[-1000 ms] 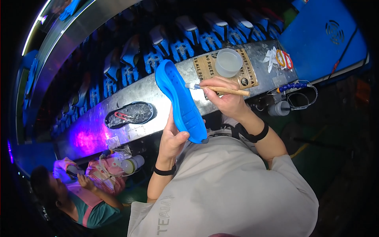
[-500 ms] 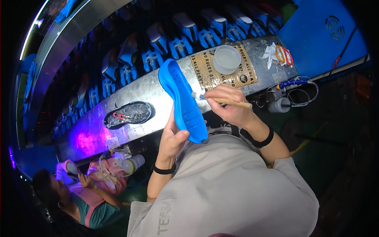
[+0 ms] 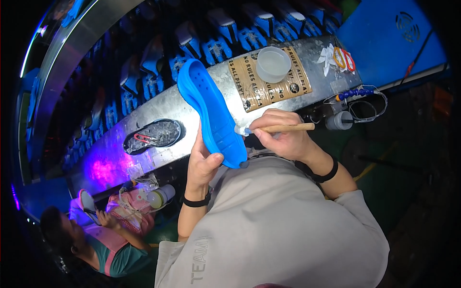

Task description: Apply glue/cement to the surface of blue shoe outsoles using a brush at a manufacturing station.

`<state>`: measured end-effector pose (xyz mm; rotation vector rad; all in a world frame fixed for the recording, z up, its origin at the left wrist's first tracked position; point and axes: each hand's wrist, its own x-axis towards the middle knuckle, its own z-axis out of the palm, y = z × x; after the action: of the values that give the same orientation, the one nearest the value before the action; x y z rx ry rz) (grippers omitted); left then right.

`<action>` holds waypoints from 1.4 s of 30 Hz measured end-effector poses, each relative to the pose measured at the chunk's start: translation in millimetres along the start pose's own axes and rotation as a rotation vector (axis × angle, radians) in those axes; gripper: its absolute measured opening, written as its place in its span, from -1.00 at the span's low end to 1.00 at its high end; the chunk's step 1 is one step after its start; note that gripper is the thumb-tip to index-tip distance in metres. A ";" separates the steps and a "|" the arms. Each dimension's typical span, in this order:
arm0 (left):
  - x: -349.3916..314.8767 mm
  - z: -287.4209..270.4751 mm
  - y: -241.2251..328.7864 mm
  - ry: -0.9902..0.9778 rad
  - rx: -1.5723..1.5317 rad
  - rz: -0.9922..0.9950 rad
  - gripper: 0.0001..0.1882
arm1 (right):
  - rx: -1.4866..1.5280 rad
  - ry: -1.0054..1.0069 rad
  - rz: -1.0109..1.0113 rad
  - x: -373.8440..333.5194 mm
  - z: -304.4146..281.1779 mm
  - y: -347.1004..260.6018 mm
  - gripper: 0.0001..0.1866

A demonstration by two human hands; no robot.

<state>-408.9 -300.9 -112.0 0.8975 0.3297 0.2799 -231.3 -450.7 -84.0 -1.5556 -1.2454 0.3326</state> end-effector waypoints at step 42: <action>5.1 -2.7 10.7 -0.043 0.014 0.144 0.17 | 0.437 0.315 0.148 -17.9 -20.9 -6.3 -0.84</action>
<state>-406.4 -290.7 -105.9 0.9415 0.2274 0.3904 -226.7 -477.8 -77.1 -1.2630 -0.7533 0.4066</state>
